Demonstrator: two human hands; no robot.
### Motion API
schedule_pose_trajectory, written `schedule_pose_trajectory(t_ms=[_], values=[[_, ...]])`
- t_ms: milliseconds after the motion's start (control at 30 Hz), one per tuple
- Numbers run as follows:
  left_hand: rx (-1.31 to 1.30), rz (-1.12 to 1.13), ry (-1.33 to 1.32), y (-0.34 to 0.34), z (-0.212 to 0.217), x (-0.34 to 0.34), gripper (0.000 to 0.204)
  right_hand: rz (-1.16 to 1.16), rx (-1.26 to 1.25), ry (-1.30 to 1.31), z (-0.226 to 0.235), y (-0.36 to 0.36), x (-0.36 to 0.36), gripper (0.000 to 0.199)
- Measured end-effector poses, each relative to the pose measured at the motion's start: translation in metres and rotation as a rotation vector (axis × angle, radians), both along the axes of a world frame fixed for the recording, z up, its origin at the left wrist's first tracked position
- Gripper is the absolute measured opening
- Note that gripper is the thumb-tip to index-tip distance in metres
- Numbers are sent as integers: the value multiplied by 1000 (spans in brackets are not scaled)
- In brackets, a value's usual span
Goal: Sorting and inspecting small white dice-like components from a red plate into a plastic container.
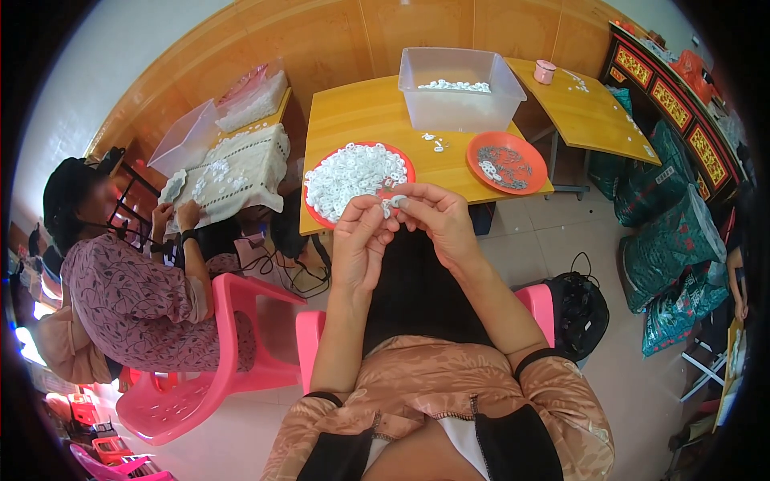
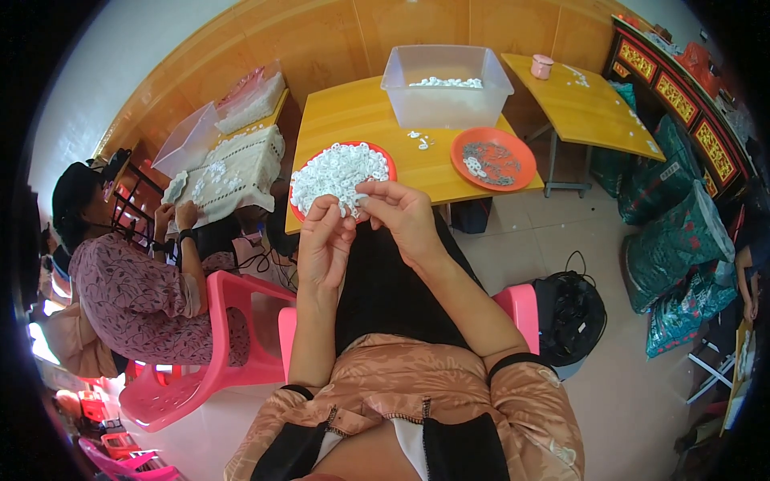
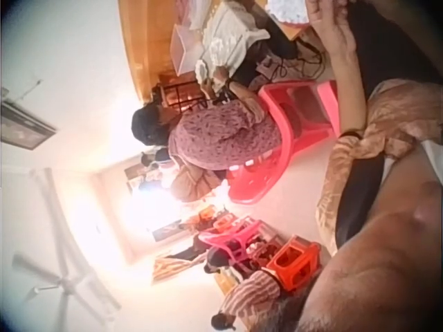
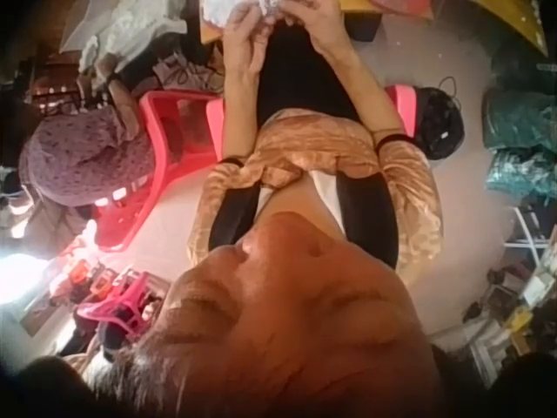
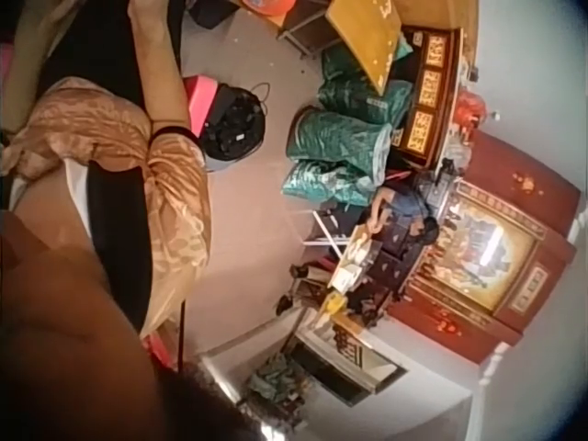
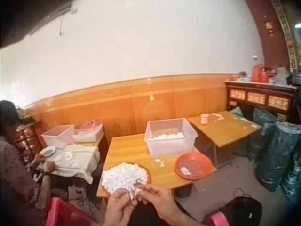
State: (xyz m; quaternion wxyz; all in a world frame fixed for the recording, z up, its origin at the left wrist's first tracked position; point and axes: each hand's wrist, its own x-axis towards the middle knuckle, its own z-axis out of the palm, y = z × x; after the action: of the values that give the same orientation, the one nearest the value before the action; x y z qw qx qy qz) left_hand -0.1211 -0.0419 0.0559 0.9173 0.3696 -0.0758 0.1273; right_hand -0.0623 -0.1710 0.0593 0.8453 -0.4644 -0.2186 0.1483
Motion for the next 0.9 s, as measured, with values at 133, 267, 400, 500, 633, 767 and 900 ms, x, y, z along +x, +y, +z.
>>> schedule_pose_trajectory(t_ms=[133,267,400,500,633,767,900], values=[[98,96,45,0,5,-3,16,-4,17,72,8,-3,-2,25],[217,174,37,-3,5,-2,19,-18,43,111,10,-6,-2,24],[280,210,8,-9,7,-5,20,37,77,224,10,-6,-3,25],[358,269,-7,-12,8,-5,22,84,128,299,8,-5,-3,25],[383,327,-32,-11,4,-4,21,108,149,359,10,-5,-6,25],[402,374,-65,-15,5,-5,19,111,146,360,11,-6,-7,25],[434,403,-75,-18,5,-6,17,114,155,373,9,-6,-6,25]])
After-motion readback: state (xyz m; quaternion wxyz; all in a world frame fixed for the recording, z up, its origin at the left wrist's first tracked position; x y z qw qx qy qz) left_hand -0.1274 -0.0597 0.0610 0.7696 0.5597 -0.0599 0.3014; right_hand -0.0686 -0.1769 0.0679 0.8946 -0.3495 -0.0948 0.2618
